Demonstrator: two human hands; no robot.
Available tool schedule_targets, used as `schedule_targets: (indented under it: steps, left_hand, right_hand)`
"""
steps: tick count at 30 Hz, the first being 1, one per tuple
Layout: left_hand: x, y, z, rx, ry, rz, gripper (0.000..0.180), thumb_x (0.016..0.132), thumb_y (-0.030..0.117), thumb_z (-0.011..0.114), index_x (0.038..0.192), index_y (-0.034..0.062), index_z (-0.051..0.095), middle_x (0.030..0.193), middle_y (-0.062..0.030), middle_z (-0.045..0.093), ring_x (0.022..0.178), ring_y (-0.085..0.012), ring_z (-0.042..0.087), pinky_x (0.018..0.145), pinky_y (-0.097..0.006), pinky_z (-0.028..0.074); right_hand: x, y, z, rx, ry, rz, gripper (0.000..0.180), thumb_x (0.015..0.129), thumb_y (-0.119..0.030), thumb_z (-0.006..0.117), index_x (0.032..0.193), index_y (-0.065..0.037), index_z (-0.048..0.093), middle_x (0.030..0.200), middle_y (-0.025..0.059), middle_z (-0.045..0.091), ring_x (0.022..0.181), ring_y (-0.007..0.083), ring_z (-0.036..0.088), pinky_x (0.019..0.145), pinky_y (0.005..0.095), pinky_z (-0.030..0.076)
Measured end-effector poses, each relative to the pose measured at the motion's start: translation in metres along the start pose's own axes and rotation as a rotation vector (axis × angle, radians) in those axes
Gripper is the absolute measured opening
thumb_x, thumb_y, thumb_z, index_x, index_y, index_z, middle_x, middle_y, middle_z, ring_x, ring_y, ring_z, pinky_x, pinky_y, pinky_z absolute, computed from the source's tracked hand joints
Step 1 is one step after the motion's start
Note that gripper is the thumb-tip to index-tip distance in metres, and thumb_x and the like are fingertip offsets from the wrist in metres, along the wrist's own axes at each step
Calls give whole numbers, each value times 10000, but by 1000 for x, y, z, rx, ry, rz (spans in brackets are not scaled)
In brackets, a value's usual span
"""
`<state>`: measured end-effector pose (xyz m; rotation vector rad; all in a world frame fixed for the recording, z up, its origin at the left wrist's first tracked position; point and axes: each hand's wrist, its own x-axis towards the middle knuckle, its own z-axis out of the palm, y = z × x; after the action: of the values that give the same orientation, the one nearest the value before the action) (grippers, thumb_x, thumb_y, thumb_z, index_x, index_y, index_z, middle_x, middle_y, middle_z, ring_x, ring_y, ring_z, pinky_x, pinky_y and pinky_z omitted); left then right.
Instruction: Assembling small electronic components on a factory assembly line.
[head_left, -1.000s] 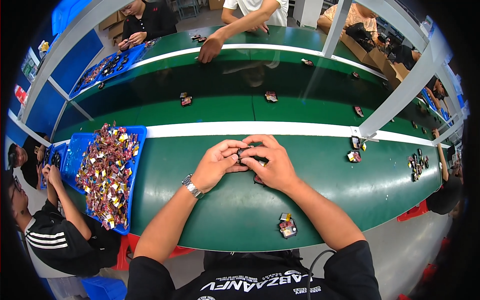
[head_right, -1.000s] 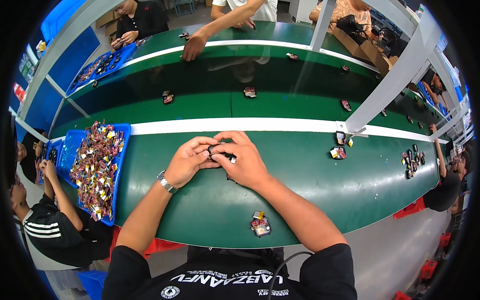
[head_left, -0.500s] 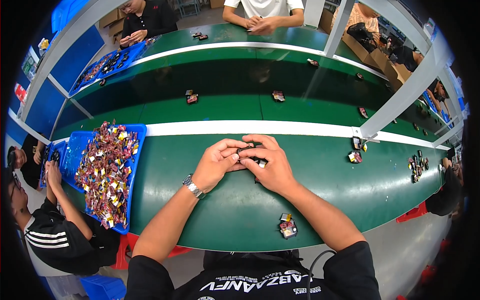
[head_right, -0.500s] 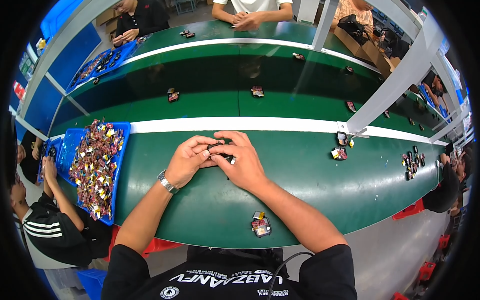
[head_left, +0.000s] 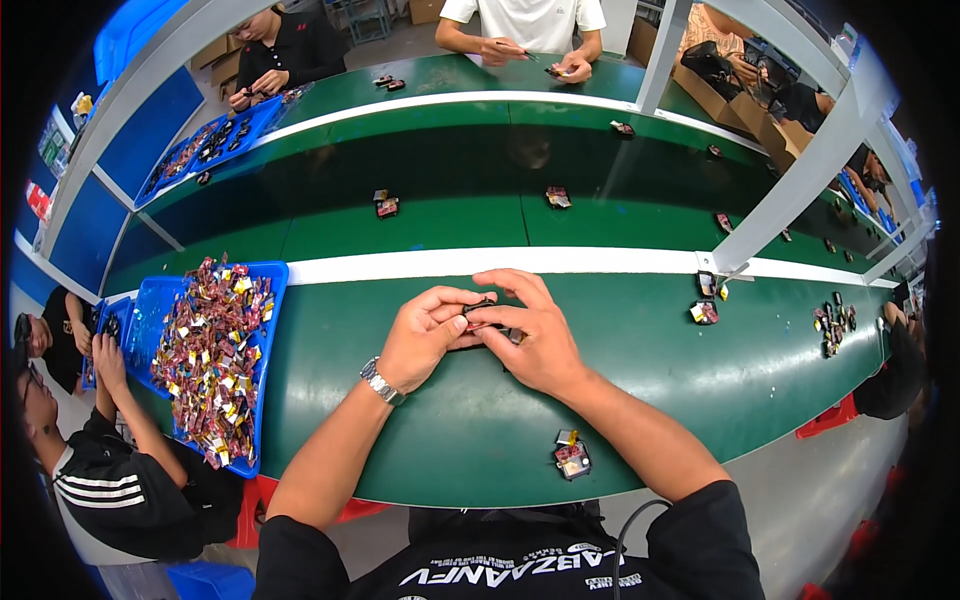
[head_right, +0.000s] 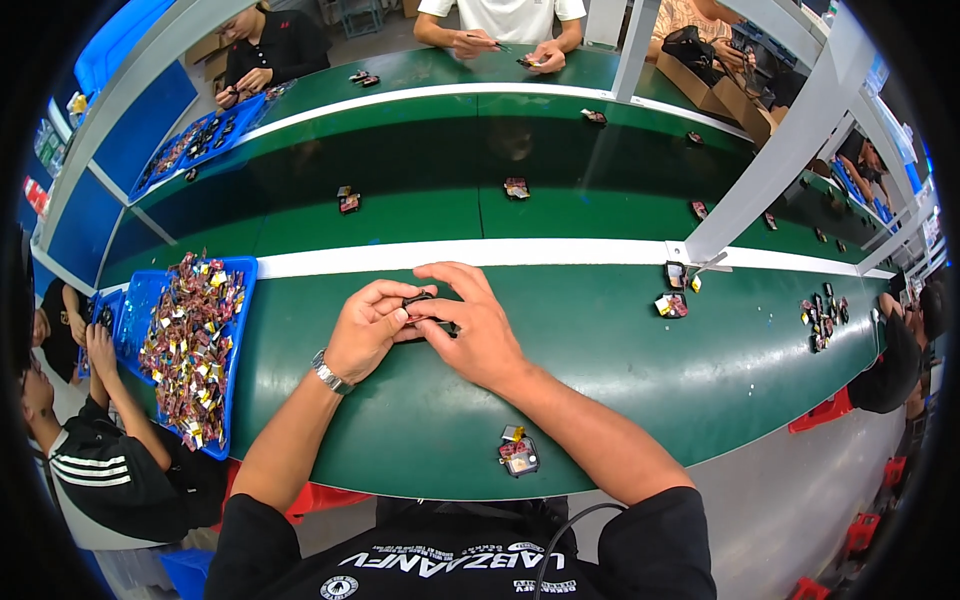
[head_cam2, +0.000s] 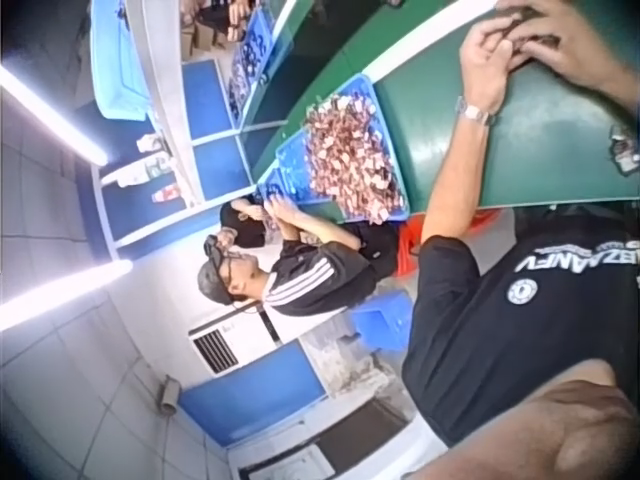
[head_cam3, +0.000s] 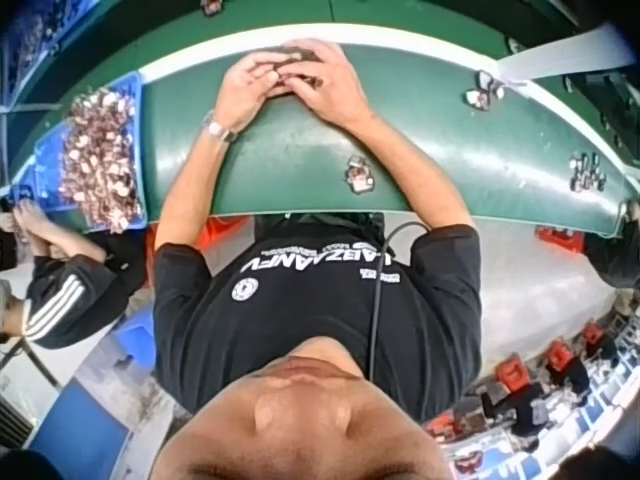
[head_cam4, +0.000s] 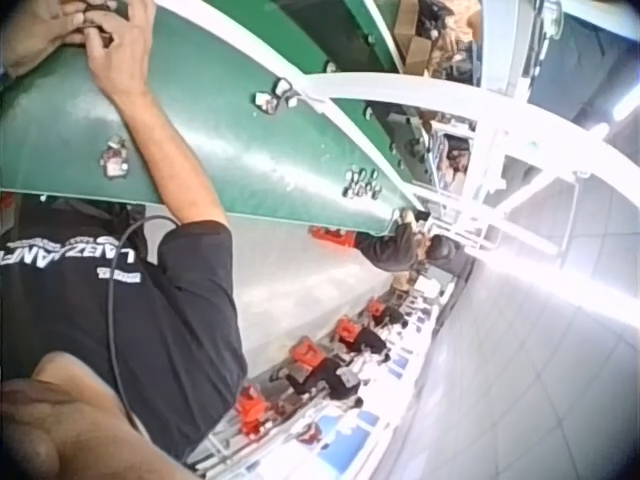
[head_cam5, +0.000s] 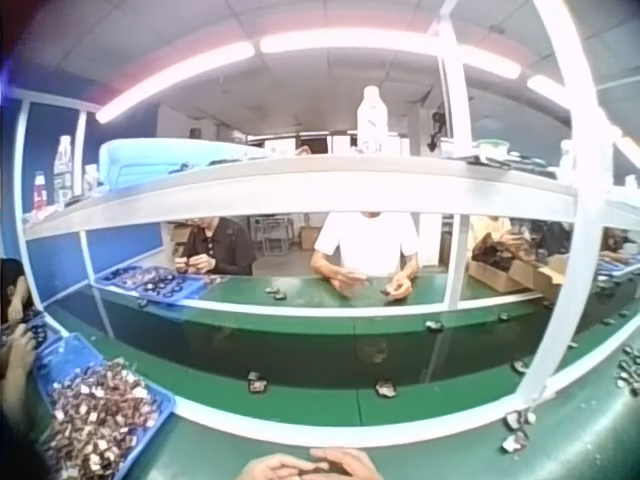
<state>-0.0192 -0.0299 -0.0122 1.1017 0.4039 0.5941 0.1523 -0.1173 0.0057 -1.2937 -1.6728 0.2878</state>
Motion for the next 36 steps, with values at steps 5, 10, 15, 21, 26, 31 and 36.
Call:
schedule_targets:
  steps: [5, 10, 15, 21, 26, 31, 36]
  left_hand:
    - [-1, 1, 1, 17, 95, 25, 261, 990, 36, 519, 1247, -6, 515, 1239, -149, 614, 1101, -204, 637, 945, -389, 568]
    - [0, 0, 4, -19, 50, 5, 288, 992, 42, 514, 1276, -7, 504, 1214, -137, 622, 1111, -201, 633, 949, -391, 564]
    - [-1, 3, 7, -29, 62, -38, 287, 991, 44, 520, 1272, -8, 504, 1213, -133, 624, 1100, -202, 636, 944, -391, 564]
    - [-2, 5, 7, -39, 65, -53, 289, 988, 53, 530, 1270, -4, 508, 1208, -128, 628, 1095, -202, 637, 934, -381, 566]
    - [1, 5, 11, 7, 83, -39, 269, 985, 50, 529, 1248, -8, 526, 1190, -131, 633, 1074, -197, 644, 901, -370, 582]
    - [-1, 3, 12, 59, 138, -29, 240, 979, 39, 533, 1213, -12, 543, 1135, -126, 652, 1028, -188, 660, 856, -354, 601]
    - [1, -2, 18, 122, 193, 9, 205, 975, 33, 542, 1173, -17, 561, 1111, -120, 660, 1005, -172, 662, 813, -331, 616]
  right_hand:
    - [1, -9, 6, 68, -21, 66, 185, 829, -31, 679, 1013, -44, 693, 1277, 111, 569, 1218, 318, 507, 1004, 413, 447]
    - [5, -5, 6, -35, 108, 15, 159, 803, -19, 706, 960, -41, 692, 1122, 94, 593, 1024, 269, 581, 811, 352, 523]
    - [7, -8, 4, -237, 150, -138, 163, 764, -1, 726, 918, -39, 690, 936, 58, 605, 866, 232, 604, 704, 333, 532]
    - [7, -9, 3, -232, 126, -141, 171, 757, -7, 733, 920, -35, 689, 947, 61, 600, 845, 224, 605, 685, 331, 535]
    - [6, -6, 7, -245, 124, -122, 173, 763, -10, 731, 928, -32, 684, 939, 60, 587, 843, 224, 598, 682, 331, 533]
    - [6, -6, 7, -232, 106, -124, 184, 759, -15, 735, 931, -30, 673, 942, 68, 582, 840, 228, 592, 676, 326, 526]
    - [6, -1, 4, 252, 135, 255, 149, 800, 34, 689, 942, 0, 660, 957, 85, 603, 841, 154, 627, 698, 278, 543]
